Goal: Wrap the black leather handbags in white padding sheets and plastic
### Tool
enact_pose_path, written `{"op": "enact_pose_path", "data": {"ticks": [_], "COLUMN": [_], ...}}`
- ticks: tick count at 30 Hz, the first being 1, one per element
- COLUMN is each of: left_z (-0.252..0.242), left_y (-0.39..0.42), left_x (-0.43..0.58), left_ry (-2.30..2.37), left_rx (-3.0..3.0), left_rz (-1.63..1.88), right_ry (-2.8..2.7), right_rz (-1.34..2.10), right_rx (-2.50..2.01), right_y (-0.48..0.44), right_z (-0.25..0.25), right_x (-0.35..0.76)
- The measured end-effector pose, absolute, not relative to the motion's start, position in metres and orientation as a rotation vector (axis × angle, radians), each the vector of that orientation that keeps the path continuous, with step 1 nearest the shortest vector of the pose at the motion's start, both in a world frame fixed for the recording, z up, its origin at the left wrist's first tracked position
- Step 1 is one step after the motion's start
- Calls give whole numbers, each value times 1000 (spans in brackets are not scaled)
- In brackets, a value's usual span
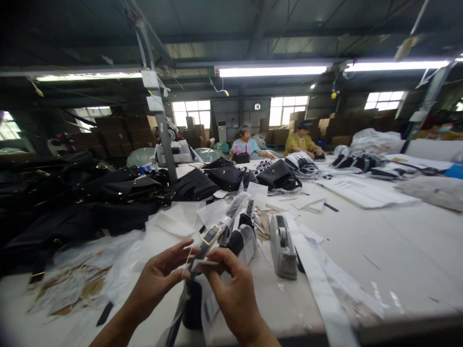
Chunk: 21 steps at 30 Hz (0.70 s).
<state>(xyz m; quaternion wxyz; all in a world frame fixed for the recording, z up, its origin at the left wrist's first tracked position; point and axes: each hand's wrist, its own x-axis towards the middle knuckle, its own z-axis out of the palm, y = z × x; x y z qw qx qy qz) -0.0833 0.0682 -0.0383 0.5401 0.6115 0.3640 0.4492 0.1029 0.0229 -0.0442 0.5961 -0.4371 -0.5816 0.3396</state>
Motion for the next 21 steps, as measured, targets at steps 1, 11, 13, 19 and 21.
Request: {"op": "enact_pose_path", "data": {"ticks": [1, 11, 13, 19, 21], "left_z": [-36, -22, -22, -15, -12], "left_y": [68, 63, 64, 55, 46], "left_x": [-84, -89, -90, -94, -93], "left_ry": [867, 964, 919, 651, 755], "left_rx": [1513, 1976, 2169, 2939, 3094], "left_rz": [1050, 1133, 1188, 945, 876], "right_ry": [-1394, -1781, -1706, -1307, -1166], "right_rz": [764, 629, 718, 1362, 1560], "right_rx": [-1011, -1135, -1120, -875, -733], "right_y": [24, 27, 29, 35, 33], "right_z": [-38, -6, -9, -23, -26], "right_x": [102, 99, 98, 96, 97]}}
